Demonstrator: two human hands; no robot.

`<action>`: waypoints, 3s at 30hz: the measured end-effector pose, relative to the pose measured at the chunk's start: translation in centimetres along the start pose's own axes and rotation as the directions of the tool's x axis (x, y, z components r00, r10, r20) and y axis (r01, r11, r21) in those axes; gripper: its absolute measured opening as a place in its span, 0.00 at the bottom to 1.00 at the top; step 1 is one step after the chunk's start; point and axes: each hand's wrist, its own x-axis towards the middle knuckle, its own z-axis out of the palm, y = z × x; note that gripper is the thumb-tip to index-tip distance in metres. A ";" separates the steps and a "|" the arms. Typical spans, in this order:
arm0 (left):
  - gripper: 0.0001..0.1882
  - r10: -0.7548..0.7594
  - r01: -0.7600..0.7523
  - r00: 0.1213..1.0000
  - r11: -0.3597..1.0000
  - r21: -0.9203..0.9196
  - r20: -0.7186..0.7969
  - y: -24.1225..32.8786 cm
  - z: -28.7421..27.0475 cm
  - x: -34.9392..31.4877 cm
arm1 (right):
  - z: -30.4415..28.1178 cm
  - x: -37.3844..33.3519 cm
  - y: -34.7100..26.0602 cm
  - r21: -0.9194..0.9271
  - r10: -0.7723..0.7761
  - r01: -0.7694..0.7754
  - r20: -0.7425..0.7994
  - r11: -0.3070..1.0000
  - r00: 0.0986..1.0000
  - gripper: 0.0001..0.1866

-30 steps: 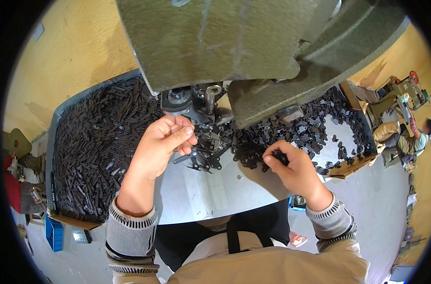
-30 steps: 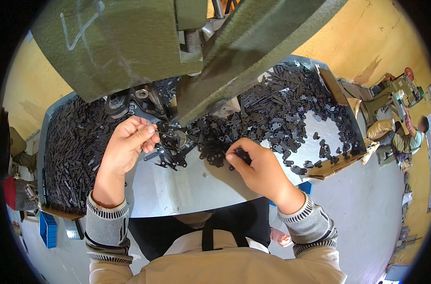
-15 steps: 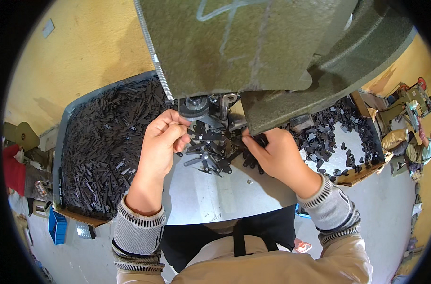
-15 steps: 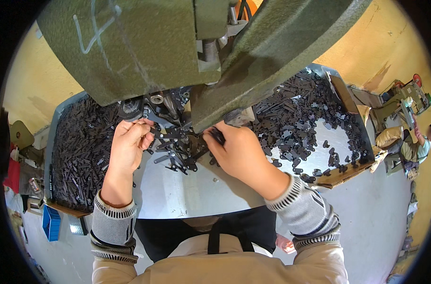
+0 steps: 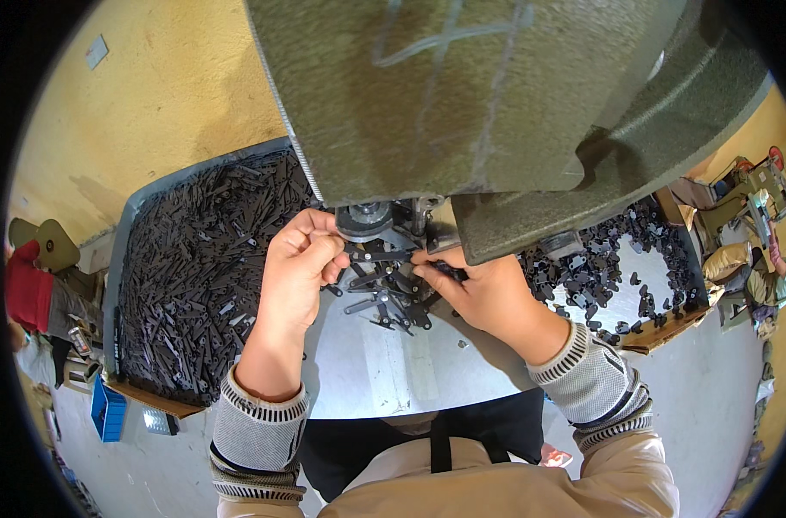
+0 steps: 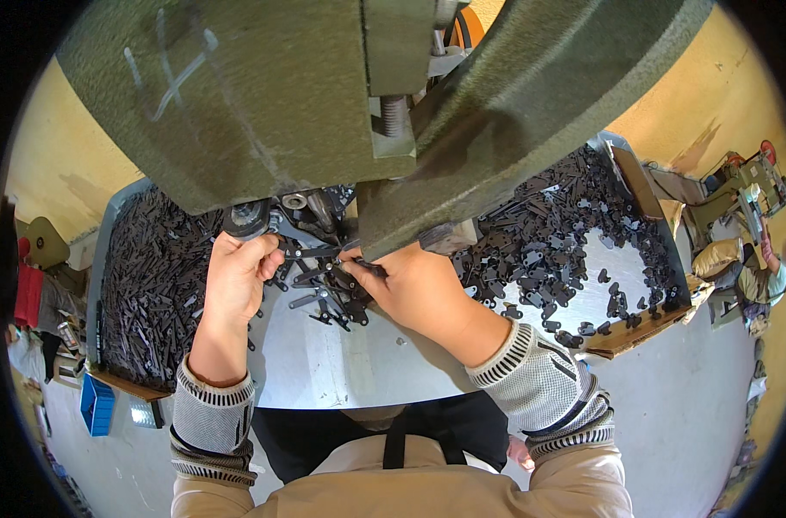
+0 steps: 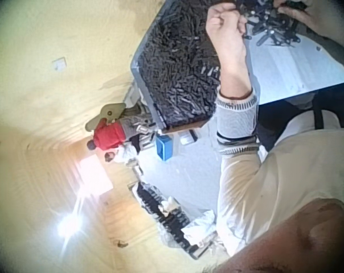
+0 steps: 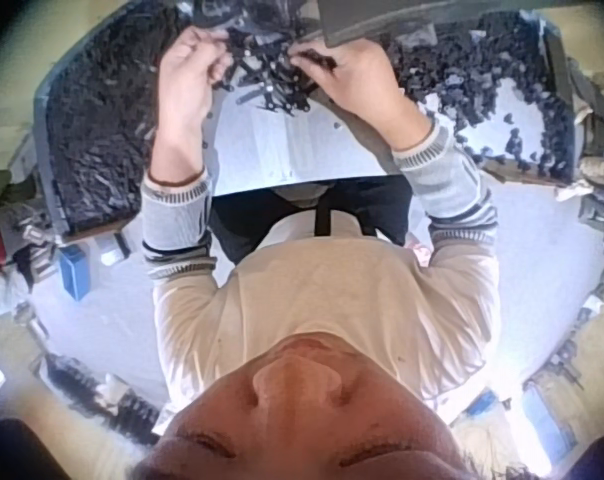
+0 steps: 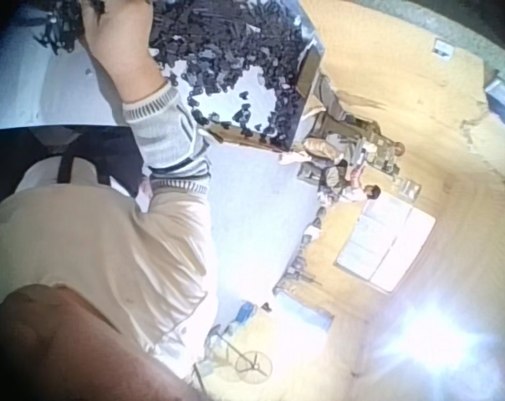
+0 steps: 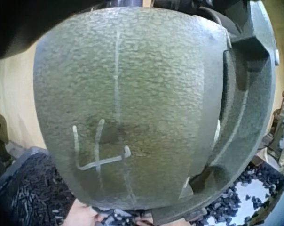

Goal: The person repeatedly picks small black metal parts from a bin, places them into a press machine, and removes the processed parts. The cycle continues throughout the clip with the person handling parts one at a time.

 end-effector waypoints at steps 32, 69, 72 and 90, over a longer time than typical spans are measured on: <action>0.07 0.141 -0.419 0.907 0.404 0.813 0.397 1.9 -3.9 0.0 | -2.9 0.3 0.0 0.696 0.484 -0.667 0.502 0.265 0.717 0.07; 0.11 -0.124 0.023 0.923 0.963 0.269 0.364 0.4 1.0 -1.2 | -2.5 0.0 -0.4 0.528 0.528 -0.652 0.388 0.545 0.755 0.10; 0.11 -0.181 0.063 0.913 0.948 0.312 0.366 0.1 1.5 -1.0 | -2.7 0.0 -0.4 0.425 0.496 -0.632 0.394 0.648 0.774 0.10; 0.07 -0.283 0.199 0.903 0.943 0.268 0.324 -0.2 0.5 -0.1 | -1.7 0.7 0.0 0.070 0.511 -0.601 0.453 0.796 0.730 0.16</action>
